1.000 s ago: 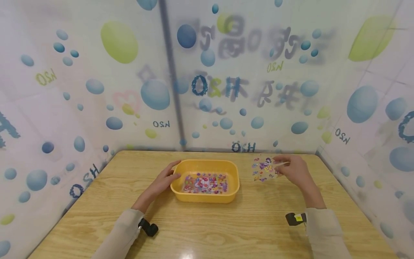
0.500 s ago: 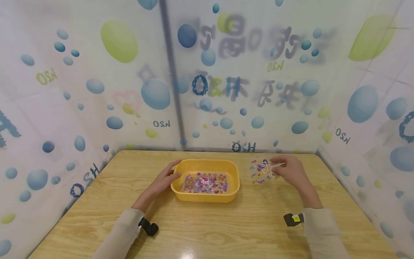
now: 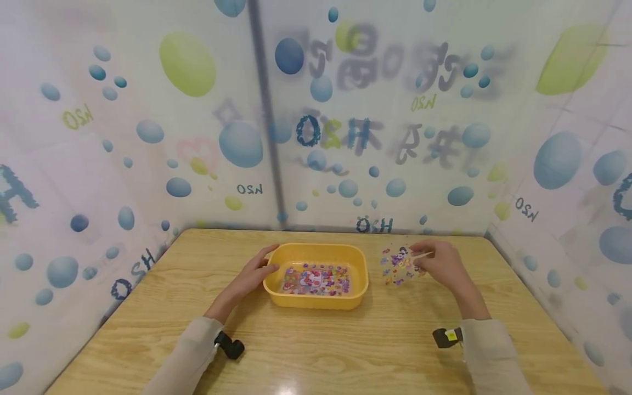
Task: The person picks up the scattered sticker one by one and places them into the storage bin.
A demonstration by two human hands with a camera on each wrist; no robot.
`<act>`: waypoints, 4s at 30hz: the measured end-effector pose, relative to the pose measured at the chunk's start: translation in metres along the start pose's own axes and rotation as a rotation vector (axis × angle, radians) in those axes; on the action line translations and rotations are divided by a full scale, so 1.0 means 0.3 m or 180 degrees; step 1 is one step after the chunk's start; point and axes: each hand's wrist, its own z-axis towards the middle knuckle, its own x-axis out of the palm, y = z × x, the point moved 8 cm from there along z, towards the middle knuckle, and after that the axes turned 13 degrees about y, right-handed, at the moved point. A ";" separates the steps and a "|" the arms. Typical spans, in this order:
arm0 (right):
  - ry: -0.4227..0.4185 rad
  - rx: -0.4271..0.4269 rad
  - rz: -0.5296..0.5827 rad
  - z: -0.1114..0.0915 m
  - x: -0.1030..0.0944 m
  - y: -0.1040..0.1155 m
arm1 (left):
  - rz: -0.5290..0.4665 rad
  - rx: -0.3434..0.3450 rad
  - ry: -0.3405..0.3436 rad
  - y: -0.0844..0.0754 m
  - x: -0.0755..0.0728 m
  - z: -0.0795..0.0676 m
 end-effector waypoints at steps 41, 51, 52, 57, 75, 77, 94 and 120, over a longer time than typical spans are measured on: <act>-0.0013 -0.0020 0.0079 0.002 0.009 -0.013 | -0.0131 0.0051 0.0061 0.014 0.001 0.020; 0.0136 -0.0044 0.0089 -0.001 0.061 -0.028 | -0.0139 0.0056 0.0047 0.016 0.013 0.012; 0.0128 -0.0031 0.0100 -0.002 0.061 -0.030 | -0.0143 0.0048 0.0029 0.015 0.014 0.011; 0.0117 -0.0024 0.0077 -0.004 0.062 -0.035 | -0.0173 0.0027 -0.0016 0.014 0.017 0.009; 0.0132 -0.0075 -0.0021 0.012 0.054 0.010 | -0.0073 0.0014 -0.0129 0.125 -0.006 0.079; 0.0132 -0.0077 -0.0032 0.014 0.052 0.012 | -0.0047 0.0032 -0.0140 0.124 -0.008 0.078; 0.0248 -0.0080 -0.0079 0.033 0.089 -0.002 | -0.0069 -0.0001 -0.0046 0.049 -0.001 0.031; 0.0266 -0.0153 -0.0020 0.027 0.095 0.015 | -0.0105 0.0074 0.0049 0.003 0.005 0.003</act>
